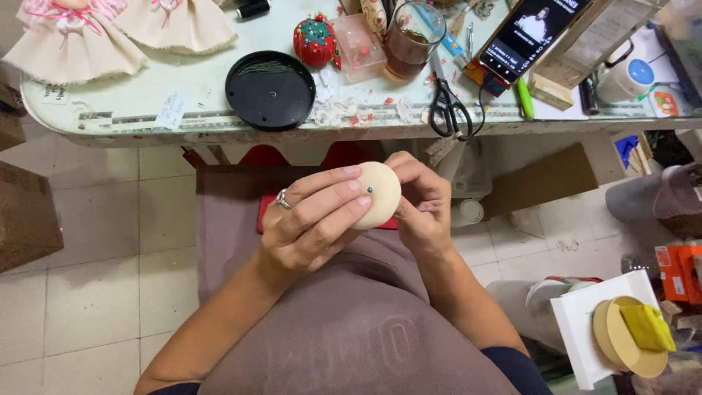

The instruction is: Sewing facial features and beads onto a small stuffed doll head using a needle and thread.

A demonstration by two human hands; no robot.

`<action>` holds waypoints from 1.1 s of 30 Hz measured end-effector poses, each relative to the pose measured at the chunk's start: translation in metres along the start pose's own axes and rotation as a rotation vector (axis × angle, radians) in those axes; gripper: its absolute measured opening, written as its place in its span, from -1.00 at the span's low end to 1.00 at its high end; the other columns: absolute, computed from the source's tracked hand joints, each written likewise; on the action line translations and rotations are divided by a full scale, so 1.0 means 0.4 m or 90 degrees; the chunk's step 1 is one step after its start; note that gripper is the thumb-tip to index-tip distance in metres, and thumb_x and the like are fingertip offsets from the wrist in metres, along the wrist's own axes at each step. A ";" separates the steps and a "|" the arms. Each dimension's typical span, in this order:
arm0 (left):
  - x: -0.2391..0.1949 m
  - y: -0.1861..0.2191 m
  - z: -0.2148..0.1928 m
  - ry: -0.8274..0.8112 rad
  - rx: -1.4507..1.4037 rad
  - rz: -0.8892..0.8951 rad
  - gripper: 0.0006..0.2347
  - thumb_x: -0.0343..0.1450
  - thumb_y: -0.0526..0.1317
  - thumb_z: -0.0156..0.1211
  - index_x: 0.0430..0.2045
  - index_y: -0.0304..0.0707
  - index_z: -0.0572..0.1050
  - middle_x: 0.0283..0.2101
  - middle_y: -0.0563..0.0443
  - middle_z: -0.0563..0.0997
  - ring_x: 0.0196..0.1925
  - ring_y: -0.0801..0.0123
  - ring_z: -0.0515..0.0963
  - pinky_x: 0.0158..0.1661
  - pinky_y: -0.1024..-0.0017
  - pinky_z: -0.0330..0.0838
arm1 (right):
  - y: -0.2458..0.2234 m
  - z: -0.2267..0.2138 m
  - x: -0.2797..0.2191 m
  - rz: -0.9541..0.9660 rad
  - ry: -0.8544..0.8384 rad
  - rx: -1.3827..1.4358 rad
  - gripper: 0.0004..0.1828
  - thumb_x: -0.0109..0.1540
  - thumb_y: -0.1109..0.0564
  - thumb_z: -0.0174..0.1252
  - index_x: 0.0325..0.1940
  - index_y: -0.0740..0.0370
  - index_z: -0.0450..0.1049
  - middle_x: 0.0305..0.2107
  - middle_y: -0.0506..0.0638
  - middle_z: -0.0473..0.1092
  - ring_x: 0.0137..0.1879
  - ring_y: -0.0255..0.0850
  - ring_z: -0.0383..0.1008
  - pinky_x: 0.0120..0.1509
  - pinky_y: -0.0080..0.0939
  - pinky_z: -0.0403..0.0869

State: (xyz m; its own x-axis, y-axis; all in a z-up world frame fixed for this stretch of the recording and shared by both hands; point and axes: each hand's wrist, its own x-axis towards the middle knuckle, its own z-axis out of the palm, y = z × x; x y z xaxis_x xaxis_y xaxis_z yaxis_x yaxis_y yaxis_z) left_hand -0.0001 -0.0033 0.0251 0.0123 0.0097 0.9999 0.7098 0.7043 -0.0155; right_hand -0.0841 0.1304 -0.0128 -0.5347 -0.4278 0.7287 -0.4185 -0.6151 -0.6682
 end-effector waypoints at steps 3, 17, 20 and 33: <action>0.000 0.000 -0.004 -0.017 -0.005 -0.007 -0.91 0.22 -0.41 0.24 -0.49 -0.49 0.54 -0.33 -0.25 0.54 -0.33 0.00 0.61 -0.28 0.30 0.59 | -0.001 0.010 -0.001 0.034 0.028 0.034 -0.72 0.10 0.12 0.16 -0.44 0.47 0.37 -0.53 0.13 0.25 -0.38 -0.24 0.21 -0.26 -0.30 0.30; 0.020 0.007 -0.008 -0.037 -0.004 -0.029 -0.93 0.26 -0.39 0.19 -0.47 -0.46 0.54 -0.32 -0.22 0.55 -0.31 0.03 0.61 -0.27 0.30 0.59 | -0.019 -0.006 -0.005 0.023 0.056 -0.088 -0.75 0.11 0.15 0.15 -0.44 0.48 0.37 -0.52 0.18 0.28 -0.37 -0.19 0.25 -0.22 -0.28 0.30; 0.016 0.007 -0.009 -0.040 0.000 -0.026 -0.92 0.27 -0.38 0.19 -0.46 -0.45 0.54 -0.31 -0.22 0.55 -0.30 0.03 0.61 -0.27 0.29 0.59 | -0.012 0.006 -0.004 0.034 0.060 -0.061 -0.73 0.12 0.13 0.14 -0.43 0.46 0.35 -0.51 0.17 0.28 -0.35 -0.21 0.24 -0.20 -0.29 0.30; 0.019 0.000 -0.015 -0.045 0.009 -0.003 -0.92 0.26 -0.38 0.19 -0.48 -0.48 0.54 -0.34 -0.23 0.55 -0.32 0.05 0.61 -0.27 0.33 0.59 | 0.022 -0.007 -0.014 0.082 0.053 0.061 -0.71 0.11 0.13 0.14 -0.42 0.48 0.32 -0.51 0.18 0.26 -0.35 -0.21 0.27 -0.22 -0.31 0.30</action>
State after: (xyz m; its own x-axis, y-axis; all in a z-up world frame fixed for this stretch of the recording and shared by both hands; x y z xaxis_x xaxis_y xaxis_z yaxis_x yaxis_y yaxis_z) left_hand 0.0042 -0.0075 0.0326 -0.0411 0.0560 0.9976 0.7001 0.7140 -0.0112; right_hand -0.0868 0.1293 -0.0232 -0.6404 -0.4533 0.6200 -0.2728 -0.6204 -0.7353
